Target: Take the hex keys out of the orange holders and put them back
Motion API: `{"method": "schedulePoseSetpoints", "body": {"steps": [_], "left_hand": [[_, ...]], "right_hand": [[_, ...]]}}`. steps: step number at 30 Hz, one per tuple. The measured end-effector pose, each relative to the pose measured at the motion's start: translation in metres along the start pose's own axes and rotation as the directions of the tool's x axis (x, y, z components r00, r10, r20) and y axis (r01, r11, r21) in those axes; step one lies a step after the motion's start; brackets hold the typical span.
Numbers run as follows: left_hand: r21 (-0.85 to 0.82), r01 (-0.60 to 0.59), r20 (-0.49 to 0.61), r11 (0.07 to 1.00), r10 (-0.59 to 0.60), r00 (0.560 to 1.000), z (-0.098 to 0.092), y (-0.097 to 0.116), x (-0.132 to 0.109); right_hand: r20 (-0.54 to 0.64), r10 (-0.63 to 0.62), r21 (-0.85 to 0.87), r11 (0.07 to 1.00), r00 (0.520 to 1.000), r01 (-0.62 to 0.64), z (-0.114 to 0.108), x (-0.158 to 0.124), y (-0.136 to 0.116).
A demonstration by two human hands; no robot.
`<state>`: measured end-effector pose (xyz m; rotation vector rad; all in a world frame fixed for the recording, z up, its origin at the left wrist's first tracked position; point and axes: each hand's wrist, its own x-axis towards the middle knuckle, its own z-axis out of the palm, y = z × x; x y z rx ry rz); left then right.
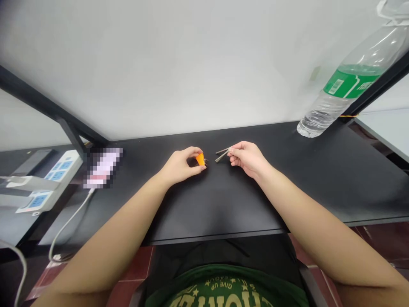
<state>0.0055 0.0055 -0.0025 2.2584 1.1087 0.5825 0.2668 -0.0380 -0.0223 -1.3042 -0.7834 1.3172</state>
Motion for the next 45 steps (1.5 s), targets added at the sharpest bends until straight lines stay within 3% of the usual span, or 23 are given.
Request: {"method": "schedulePoseSetpoints", "body": {"steps": [3, 7, 10, 17, 23, 26, 32, 36, 39, 41, 45], "left_hand": [[0.006, -0.001, 0.011, 1.000, 0.001, 1.000, 0.000, 0.000, 0.001], [0.012, 0.001, 0.012, 1.000, -0.001, 1.000, 0.000, 0.001, 0.000], [0.018, 0.002, 0.017, 1.000, -0.002, 1.000, 0.000, 0.001, 0.000], [0.046, -0.012, 0.015, 0.999, 0.012, 1.000, 0.001, 0.000, 0.000], [0.052, -0.017, 0.015, 0.999, 0.016, 1.000, 0.001, 0.002, 0.000], [0.053, -0.010, 0.014, 0.999, 0.010, 1.000, 0.001, 0.003, 0.000], [0.043, -0.014, 0.008, 0.999, 0.014, 1.000, 0.002, 0.002, 0.000], [0.027, -0.116, 0.010, 0.993, 0.116, 0.993, 0.004, 0.005, 0.000], [0.037, -0.183, 0.003, 0.982, 0.183, 0.983, 0.005, 0.011, -0.001], [0.048, -0.200, -0.002, 0.979, 0.200, 0.980, 0.005, 0.015, -0.002], [0.045, -0.195, -0.021, 0.980, 0.196, 0.980, 0.006, 0.020, -0.004]], "right_hand": [[-0.048, -0.098, -0.249, 0.965, 0.994, 0.084, -0.005, 0.003, 0.001], [-0.038, -0.135, -0.567, 0.819, 0.990, 0.090, -0.012, 0.004, -0.004], [-0.032, -0.143, -0.707, 0.703, 0.989, 0.079, -0.013, 0.000, -0.010], [0.027, -0.234, -0.854, 0.500, 0.972, 0.143, -0.016, 0.004, -0.010], [0.254, -0.323, -0.904, 0.255, 0.912, 0.342, -0.013, 0.003, -0.006], [0.320, -0.320, -0.902, 0.185, 0.892, 0.390, -0.011, 0.001, -0.003], [0.376, -0.309, -0.882, 0.171, 0.874, 0.440, -0.014, 0.002, -0.003], [0.340, -0.397, -0.882, 0.180, 0.853, 0.435, -0.010, -0.006, -0.006], [0.369, -0.460, -0.793, 0.298, 0.808, 0.531, 0.003, -0.018, -0.009], [0.457, -0.401, -0.673, 0.428, 0.794, 0.604, 0.014, -0.026, -0.010], [0.500, -0.226, -0.552, 0.661, 0.836, 0.508, 0.027, -0.033, -0.008]]}}
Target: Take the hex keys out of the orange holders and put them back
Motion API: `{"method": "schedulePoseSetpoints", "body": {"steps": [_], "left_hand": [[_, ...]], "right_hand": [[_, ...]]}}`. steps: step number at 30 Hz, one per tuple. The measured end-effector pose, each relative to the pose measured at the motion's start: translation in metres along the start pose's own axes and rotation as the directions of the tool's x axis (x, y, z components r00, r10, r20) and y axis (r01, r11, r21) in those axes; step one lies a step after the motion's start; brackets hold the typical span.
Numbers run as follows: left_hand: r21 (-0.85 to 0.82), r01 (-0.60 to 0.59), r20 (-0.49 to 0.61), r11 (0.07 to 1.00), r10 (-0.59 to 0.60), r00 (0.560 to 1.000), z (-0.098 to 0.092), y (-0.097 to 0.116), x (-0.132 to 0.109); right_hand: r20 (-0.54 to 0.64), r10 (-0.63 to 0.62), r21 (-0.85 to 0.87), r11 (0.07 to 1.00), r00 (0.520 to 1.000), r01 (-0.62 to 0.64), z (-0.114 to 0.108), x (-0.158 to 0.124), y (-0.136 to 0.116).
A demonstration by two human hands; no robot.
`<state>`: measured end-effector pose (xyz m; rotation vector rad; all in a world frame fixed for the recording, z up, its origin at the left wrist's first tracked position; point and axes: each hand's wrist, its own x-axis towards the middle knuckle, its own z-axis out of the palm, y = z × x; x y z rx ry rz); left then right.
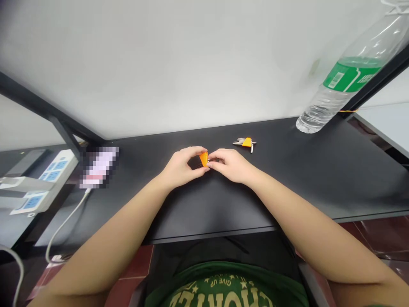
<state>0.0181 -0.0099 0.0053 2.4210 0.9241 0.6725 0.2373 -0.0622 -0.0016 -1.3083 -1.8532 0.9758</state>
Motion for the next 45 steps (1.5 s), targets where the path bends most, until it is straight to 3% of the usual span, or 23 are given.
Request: {"method": "schedulePoseSetpoints", "body": {"steps": [4, 8, 14, 21, 26, 30, 34, 45], "left_hand": [[0.011, -0.015, 0.011, 1.000, 0.015, 1.000, 0.001, 0.001, 0.000], [0.062, -0.046, 0.012, 0.997, 0.045, 0.999, 0.002, 0.000, 0.000], [0.164, 0.022, -0.004, 0.986, -0.021, 1.000, 0.005, 0.000, 0.001], [0.270, 0.063, 0.057, 0.961, -0.081, 0.995, -0.002, -0.009, 0.003], [0.242, 0.145, 0.023, 0.959, -0.155, 0.988, -0.010, -0.024, 0.003], [0.263, 0.145, 0.034, 0.954, -0.159, 0.987, -0.008, -0.025, 0.003], [0.254, 0.141, 0.035, 0.957, -0.155, 0.987, -0.007, -0.023, 0.003], [0.242, 0.148, 0.030, 0.959, -0.160, 0.987, -0.006, -0.025, 0.003]], "right_hand": [[0.089, 0.157, 0.161, 0.972, 0.984, -0.170, 0.002, -0.001, 0.000], [0.130, 0.238, 0.291, 0.919, 0.963, -0.266, 0.003, 0.000, -0.001], [0.069, 0.404, 0.503, 0.775, 0.912, -0.382, 0.007, 0.002, -0.002], [-0.026, 0.488, 0.478, 0.772, 0.872, -0.418, -0.007, 0.002, 0.005], [-0.080, 0.555, 0.300, 0.805, 0.828, -0.511, -0.014, 0.001, 0.012], [-0.110, 0.518, 0.054, 0.855, 0.848, -0.515, -0.014, 0.001, 0.012], [-0.125, 0.487, -0.166, 0.849, 0.865, -0.502, -0.018, 0.001, 0.011], [-0.162, 0.397, -0.352, 0.832, 0.903, -0.429, -0.025, -0.001, 0.008]]}}
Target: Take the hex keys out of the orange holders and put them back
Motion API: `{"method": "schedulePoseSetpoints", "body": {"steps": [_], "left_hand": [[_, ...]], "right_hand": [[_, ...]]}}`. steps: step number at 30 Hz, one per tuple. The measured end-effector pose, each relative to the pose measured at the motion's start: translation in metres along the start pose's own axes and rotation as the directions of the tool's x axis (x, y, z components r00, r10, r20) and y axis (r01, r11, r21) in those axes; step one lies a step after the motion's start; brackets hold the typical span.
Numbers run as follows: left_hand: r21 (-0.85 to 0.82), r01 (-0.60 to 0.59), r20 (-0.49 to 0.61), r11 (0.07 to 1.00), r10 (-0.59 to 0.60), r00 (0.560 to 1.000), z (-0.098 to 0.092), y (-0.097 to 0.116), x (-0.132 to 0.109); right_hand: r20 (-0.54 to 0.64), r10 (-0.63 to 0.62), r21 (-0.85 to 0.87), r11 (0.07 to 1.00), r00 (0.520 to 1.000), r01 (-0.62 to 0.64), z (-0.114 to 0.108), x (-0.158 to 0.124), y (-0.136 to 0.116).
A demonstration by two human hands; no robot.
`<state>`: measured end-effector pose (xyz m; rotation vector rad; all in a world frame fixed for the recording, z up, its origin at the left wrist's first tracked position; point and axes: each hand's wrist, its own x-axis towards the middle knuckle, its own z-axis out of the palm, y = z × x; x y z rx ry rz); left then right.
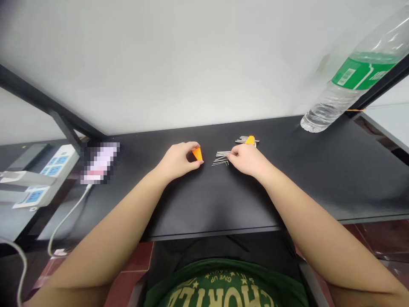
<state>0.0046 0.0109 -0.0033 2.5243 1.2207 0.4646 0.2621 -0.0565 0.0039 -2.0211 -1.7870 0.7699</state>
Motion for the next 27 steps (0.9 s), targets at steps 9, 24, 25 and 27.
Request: {"method": "schedulePoseSetpoints", "body": {"steps": [9, 24, 25, 27], "left_hand": [[-0.014, -0.008, -0.004, 1.000, 0.008, 1.000, 0.001, -0.002, 0.000], [-0.006, -0.011, 0.008, 1.000, 0.011, 1.000, -0.001, 0.003, 0.000], [-0.010, -0.013, 0.007, 1.000, 0.013, 1.000, -0.001, 0.003, 0.000], [-0.015, -0.014, 0.004, 1.000, 0.014, 1.000, -0.001, 0.003, 0.000]], "right_hand": [[-0.066, -0.023, -0.106, 0.994, 0.998, 0.016, -0.001, 0.004, 0.009], [-0.085, -0.444, -0.202, 0.884, 0.892, 0.421, 0.024, 0.012, 0.014], [-0.089, -0.438, -0.193, 0.889, 0.895, 0.416, 0.024, 0.013, 0.015], [-0.099, -0.422, -0.171, 0.899, 0.901, 0.403, 0.024, 0.014, 0.015]]}}
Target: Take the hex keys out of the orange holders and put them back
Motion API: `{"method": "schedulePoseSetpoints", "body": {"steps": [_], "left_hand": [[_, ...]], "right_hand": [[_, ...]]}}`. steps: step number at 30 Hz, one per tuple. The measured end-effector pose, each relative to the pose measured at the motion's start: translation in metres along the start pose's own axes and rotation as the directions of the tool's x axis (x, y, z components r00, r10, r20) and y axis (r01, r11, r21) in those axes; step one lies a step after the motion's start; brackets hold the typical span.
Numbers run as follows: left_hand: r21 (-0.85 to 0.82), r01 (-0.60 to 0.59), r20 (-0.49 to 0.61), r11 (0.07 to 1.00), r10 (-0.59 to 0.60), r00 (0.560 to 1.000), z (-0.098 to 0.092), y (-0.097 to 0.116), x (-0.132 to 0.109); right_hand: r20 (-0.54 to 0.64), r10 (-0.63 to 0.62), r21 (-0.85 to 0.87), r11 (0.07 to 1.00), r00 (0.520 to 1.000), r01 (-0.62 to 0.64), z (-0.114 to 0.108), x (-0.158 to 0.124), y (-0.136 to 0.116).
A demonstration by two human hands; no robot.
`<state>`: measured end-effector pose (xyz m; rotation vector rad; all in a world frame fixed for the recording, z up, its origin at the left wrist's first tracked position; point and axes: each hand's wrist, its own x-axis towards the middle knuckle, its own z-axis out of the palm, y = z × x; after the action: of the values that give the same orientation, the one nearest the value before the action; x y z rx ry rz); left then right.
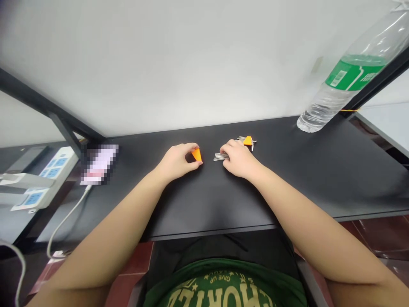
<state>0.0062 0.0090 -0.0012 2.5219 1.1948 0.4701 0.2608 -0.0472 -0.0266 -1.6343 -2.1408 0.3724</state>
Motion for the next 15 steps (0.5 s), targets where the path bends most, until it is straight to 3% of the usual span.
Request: {"method": "schedulePoseSetpoints", "body": {"steps": [7, 12, 15], "left_hand": [[-0.010, -0.002, -0.005, 1.000, 0.002, 1.000, 0.000, 0.001, 0.000], [-0.066, -0.023, 0.004, 0.998, 0.024, 1.000, 0.002, 0.000, -0.001], [-0.087, -0.058, 0.012, 0.994, 0.060, 0.998, 0.005, -0.001, 0.000]], "right_hand": [[-0.025, 0.009, 0.039, 0.999, 1.000, -0.008, -0.002, 0.000, 0.000], [-0.092, 0.070, 0.040, 0.997, 0.993, -0.066, -0.016, 0.001, 0.019], [-0.067, 0.075, -0.010, 0.997, 0.995, -0.076, -0.022, 0.003, 0.030]]}}
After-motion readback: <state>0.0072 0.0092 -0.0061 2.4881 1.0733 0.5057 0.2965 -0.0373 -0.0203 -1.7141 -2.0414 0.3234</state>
